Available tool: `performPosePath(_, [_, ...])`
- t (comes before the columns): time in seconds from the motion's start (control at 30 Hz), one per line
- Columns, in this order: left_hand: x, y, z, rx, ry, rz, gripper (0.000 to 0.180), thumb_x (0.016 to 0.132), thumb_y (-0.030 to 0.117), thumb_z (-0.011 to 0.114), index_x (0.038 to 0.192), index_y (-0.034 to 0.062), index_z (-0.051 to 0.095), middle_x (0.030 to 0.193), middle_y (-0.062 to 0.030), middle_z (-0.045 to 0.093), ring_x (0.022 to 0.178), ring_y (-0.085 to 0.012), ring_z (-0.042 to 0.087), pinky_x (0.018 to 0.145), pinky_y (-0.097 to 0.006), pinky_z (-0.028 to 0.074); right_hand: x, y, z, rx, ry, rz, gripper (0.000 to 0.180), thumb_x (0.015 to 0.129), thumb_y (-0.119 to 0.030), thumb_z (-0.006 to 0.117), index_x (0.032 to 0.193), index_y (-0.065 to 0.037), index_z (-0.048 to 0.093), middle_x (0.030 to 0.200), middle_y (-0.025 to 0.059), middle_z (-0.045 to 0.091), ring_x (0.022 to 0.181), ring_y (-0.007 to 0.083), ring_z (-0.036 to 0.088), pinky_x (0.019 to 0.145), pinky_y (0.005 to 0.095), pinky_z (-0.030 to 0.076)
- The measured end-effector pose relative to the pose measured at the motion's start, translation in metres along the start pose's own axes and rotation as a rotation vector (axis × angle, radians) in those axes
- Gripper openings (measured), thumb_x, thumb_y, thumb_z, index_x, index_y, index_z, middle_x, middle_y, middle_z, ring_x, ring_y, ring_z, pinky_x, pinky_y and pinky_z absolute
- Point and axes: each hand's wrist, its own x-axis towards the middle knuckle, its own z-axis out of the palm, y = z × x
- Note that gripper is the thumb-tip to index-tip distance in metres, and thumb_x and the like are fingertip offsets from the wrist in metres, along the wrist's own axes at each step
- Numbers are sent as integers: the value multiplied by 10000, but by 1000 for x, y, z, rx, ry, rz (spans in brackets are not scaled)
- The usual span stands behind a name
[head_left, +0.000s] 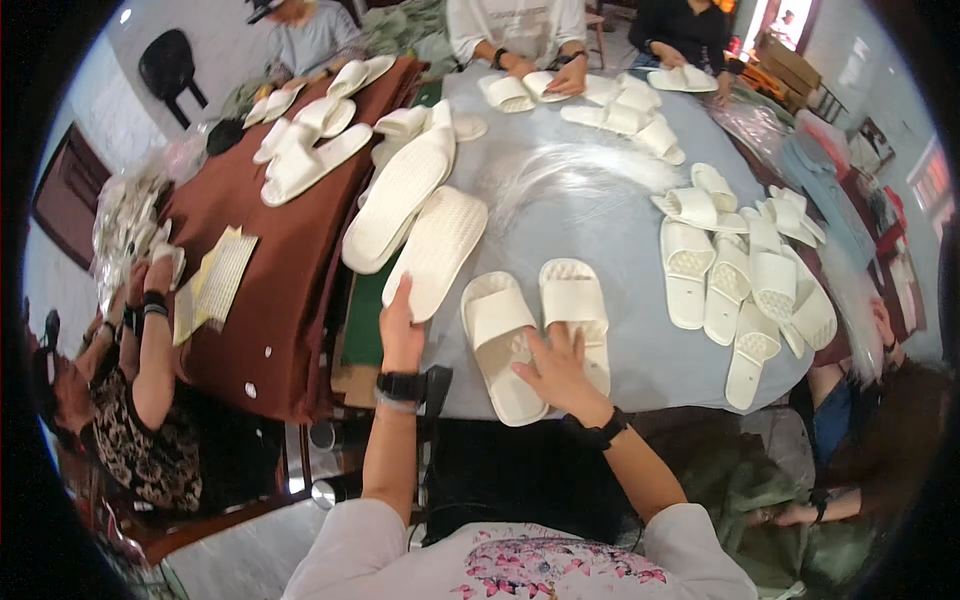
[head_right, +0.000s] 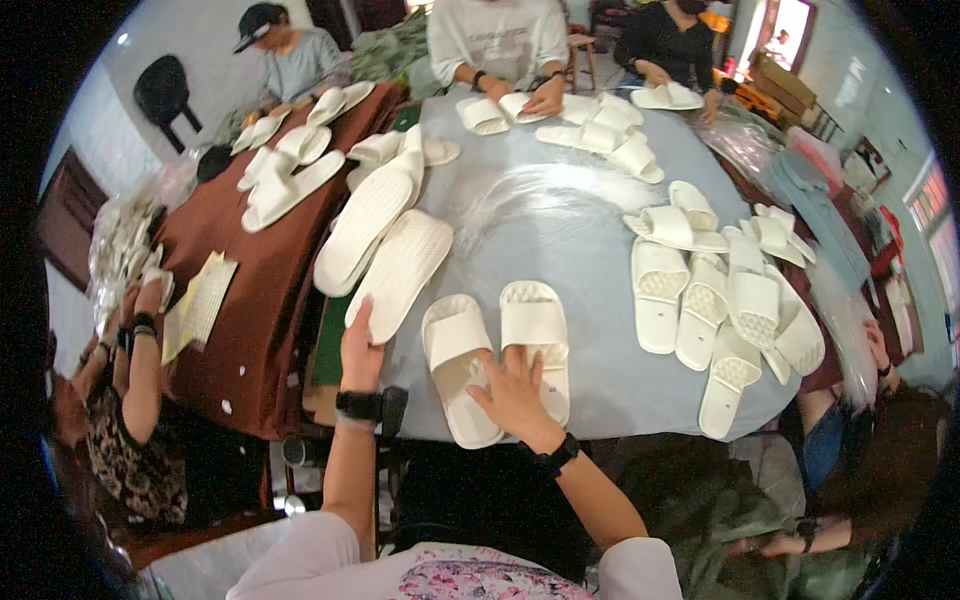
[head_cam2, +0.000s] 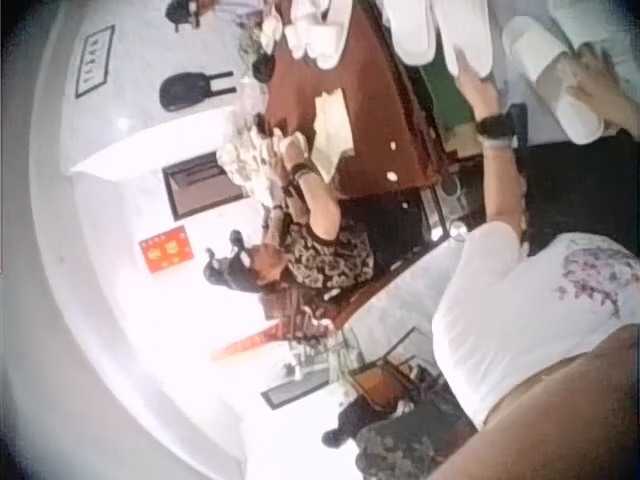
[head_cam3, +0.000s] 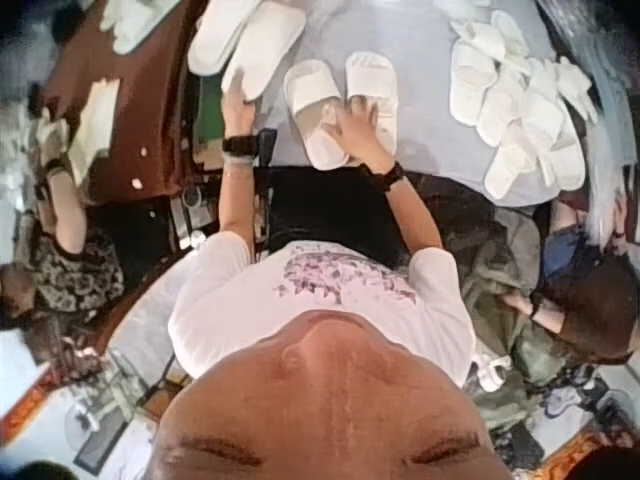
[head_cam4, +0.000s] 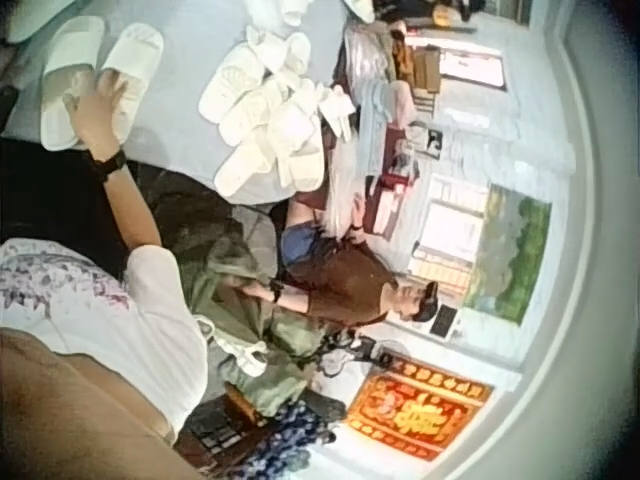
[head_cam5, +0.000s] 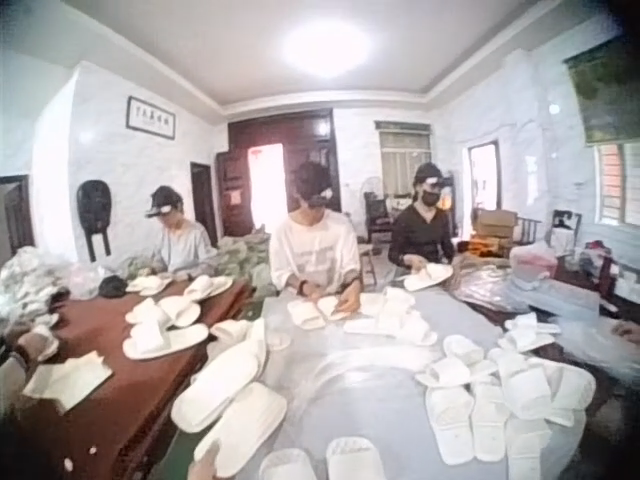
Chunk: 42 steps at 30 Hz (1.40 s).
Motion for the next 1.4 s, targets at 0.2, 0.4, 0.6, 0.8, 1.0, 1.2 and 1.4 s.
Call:
performPosePath(0.2, [-39, 17, 27, 87, 57, 118, 377, 864, 195, 572, 1149, -42, 505, 1116, -97, 563, 980, -171, 562, 822, -291, 458, -28, 46, -27, 93, 117, 148, 559, 864, -311, 480, 1254, 55, 316, 1208, 251, 344, 1160, 380, 335, 1020, 557, 145])
performPosePath(0.4, [-60, 43, 25, -20, -13, 266, 451, 894, 253, 517, 1231, -27, 409, 1185, -113, 514, 1033, -199, 529, 872, -308, 447, -35, 169, -78, -121, 308, 271, 526, 862, -319, 475, 1255, 12, 358, 1122, 267, 419, 1062, 409, 399, 960, 541, 244])
performPosePath(0.6, [-78, 41, 30, -24, -51, 359, 476, 918, 276, 464, 1275, -17, 346, 1242, -122, 466, 1102, -206, 484, 920, -312, 429, -36, 321, -133, -448, 439, 539, 605, 857, -416, 420, 1352, -90, 299, 1109, 187, 511, 1081, 339, 430, 930, 577, 232])
performPosePath(0.8, [-101, 52, 27, -326, -110, 131, 531, 902, 315, 478, 1301, 2, 318, 1301, -117, 414, 1167, -252, 430, 988, -402, 351, -47, 312, -171, -375, 408, 285, 241, 803, -213, 528, 965, -44, 584, 913, 237, 557, 858, 379, 529, 745, 424, 442])
performPosePath(1.0, [-144, 61, 48, -202, -464, 106, 678, 857, 414, 509, 1340, 15, 250, 1338, -101, 375, 1216, -250, 388, 1004, -417, 327, -42, 121, -115, 189, 126, 98, 613, 834, -259, 580, 1342, -53, 305, 1351, 188, 345, 1241, 301, 357, 1016, 368, 278])
performPosePath(1.2, [-157, 49, 76, -917, -663, -456, 395, 885, 335, 502, 1212, 113, 498, 1233, -42, 511, 1097, -206, 526, 834, -387, 485, -3, 43, -48, 1131, -134, -92, 1034, 719, -124, 701, 1406, -153, -70, 1456, 109, 130, 1321, 270, 205, 1048, 417, 197])
performPosePath(1.4, [-158, 33, 82, -1295, -535, -875, 374, 869, 263, 518, 1194, 86, 468, 1136, -19, 536, 1065, -173, 546, 796, -349, 511, 51, -9, -43, 1623, 167, -58, 874, 735, -124, 691, 1381, -114, 102, 1353, 79, 316, 1247, 208, 332, 985, 344, 317])
